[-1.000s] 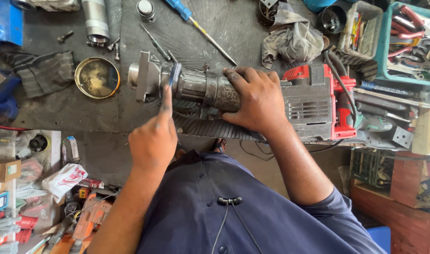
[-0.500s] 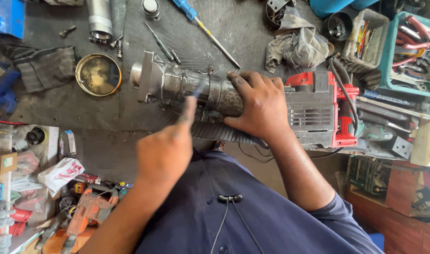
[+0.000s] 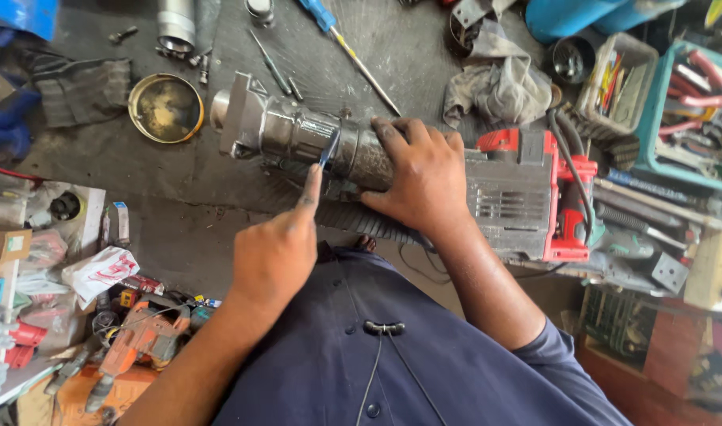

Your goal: The person uses a small brush to scrub a cylindrical metal component, repeatedly rotating it to clean different sections. The person then places the component on the workbench and continues scrubbing its exterior surfaces.

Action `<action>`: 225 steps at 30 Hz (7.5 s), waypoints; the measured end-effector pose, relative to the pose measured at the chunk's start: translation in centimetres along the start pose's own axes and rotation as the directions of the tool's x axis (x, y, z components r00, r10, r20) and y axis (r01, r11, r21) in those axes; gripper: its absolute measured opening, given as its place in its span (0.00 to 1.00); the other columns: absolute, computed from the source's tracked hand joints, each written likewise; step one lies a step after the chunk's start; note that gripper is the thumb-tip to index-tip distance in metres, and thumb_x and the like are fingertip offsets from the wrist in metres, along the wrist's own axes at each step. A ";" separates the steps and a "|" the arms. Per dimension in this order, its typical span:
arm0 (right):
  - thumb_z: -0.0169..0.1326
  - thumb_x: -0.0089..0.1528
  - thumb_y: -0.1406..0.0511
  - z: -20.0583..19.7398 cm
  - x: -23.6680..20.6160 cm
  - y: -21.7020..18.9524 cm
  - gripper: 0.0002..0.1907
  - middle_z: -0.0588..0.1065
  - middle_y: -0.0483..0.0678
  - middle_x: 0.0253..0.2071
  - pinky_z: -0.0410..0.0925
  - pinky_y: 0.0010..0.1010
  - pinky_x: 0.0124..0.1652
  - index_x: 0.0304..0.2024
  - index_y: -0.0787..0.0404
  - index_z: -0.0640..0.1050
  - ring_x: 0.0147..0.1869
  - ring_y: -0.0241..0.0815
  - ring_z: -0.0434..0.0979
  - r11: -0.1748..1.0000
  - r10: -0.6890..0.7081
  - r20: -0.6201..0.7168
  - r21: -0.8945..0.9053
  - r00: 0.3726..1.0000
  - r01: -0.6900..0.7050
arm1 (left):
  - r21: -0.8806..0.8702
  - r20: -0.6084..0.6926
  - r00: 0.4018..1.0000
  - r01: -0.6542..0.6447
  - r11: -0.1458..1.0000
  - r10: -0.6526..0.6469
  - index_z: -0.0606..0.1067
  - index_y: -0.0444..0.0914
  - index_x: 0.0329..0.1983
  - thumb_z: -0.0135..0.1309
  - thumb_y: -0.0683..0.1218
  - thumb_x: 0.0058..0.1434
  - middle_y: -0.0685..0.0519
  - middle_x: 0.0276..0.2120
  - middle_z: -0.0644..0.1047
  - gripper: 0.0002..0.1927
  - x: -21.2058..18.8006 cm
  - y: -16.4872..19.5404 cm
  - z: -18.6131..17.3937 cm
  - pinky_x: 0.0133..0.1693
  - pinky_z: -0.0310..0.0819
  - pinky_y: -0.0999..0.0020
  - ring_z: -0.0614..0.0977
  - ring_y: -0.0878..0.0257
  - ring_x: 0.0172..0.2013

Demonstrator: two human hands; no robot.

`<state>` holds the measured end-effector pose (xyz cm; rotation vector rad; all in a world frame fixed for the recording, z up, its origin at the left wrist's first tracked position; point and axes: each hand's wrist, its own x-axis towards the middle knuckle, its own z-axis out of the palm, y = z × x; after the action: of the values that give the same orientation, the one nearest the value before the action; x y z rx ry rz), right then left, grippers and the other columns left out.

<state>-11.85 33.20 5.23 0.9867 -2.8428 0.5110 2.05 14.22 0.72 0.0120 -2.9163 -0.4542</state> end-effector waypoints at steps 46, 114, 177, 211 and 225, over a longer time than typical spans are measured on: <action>0.72 0.37 0.52 -0.5 -1.1 0.3 0.48 0.75 0.52 0.51 0.63 0.47 0.49 0.60 0.56 0.75 0.50 0.53 0.76 0.998 -0.047 -0.021 -0.030 0.999 0.046 | 0.373 0.330 0.941 -0.065 0.926 -0.067 0.64 0.46 0.76 0.48 0.43 0.59 0.46 0.20 0.80 0.37 6.0 -0.7 -6.8 0.25 0.78 0.53 0.83 0.50 0.21; 0.74 0.36 0.47 -2.4 1.6 -4.1 0.46 0.75 0.53 0.40 0.65 0.47 0.47 0.53 0.58 0.79 0.44 0.57 0.75 0.988 0.095 0.063 -0.126 0.993 -0.087 | -0.295 -0.264 0.964 -0.055 0.954 -0.026 0.72 0.39 0.60 0.52 0.40 0.71 0.45 0.49 0.82 0.16 0.5 -9.0 -4.9 0.42 0.80 0.58 0.85 0.48 0.45; 0.72 0.50 0.54 -1.7 0.2 -3.5 0.23 0.80 0.43 0.49 0.61 0.42 0.61 0.44 0.53 0.81 0.56 0.44 0.79 0.990 -0.122 -0.231 0.045 0.965 0.136 | -0.431 -0.199 0.959 -0.271 0.861 0.202 0.79 0.39 0.51 0.58 0.40 0.61 0.47 0.34 0.82 0.14 -1.4 -12.8 -0.1 0.31 0.78 0.57 0.84 0.48 0.31; 0.57 0.67 0.69 10.7 -10.5 -10.4 0.10 0.77 0.49 0.34 0.71 0.29 0.34 0.51 0.64 0.80 0.33 0.34 0.78 0.507 0.758 -0.118 0.725 0.642 -0.466 | -0.345 -0.347 0.779 -0.624 0.701 0.522 0.78 0.40 0.49 0.58 0.37 0.63 0.54 0.52 0.78 0.12 2.9 -10.0 0.8 0.59 0.67 0.55 0.78 0.56 0.55; 0.61 0.60 0.72 9.3 -5.1 -18.4 0.16 0.77 0.51 0.37 0.72 0.30 0.37 0.51 0.61 0.82 0.36 0.44 0.80 0.650 0.743 -0.534 0.432 0.402 -0.625 | -0.477 0.086 0.719 -0.578 0.662 0.690 0.61 0.36 0.73 0.66 0.65 0.43 0.41 0.63 0.69 0.56 15.9 -20.0 -5.2 0.69 0.44 0.37 0.61 0.41 0.71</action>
<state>3.71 19.45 0.70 -0.4553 -2.3573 0.9399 -12.97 -6.98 2.54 -1.1926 -2.7082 -0.9838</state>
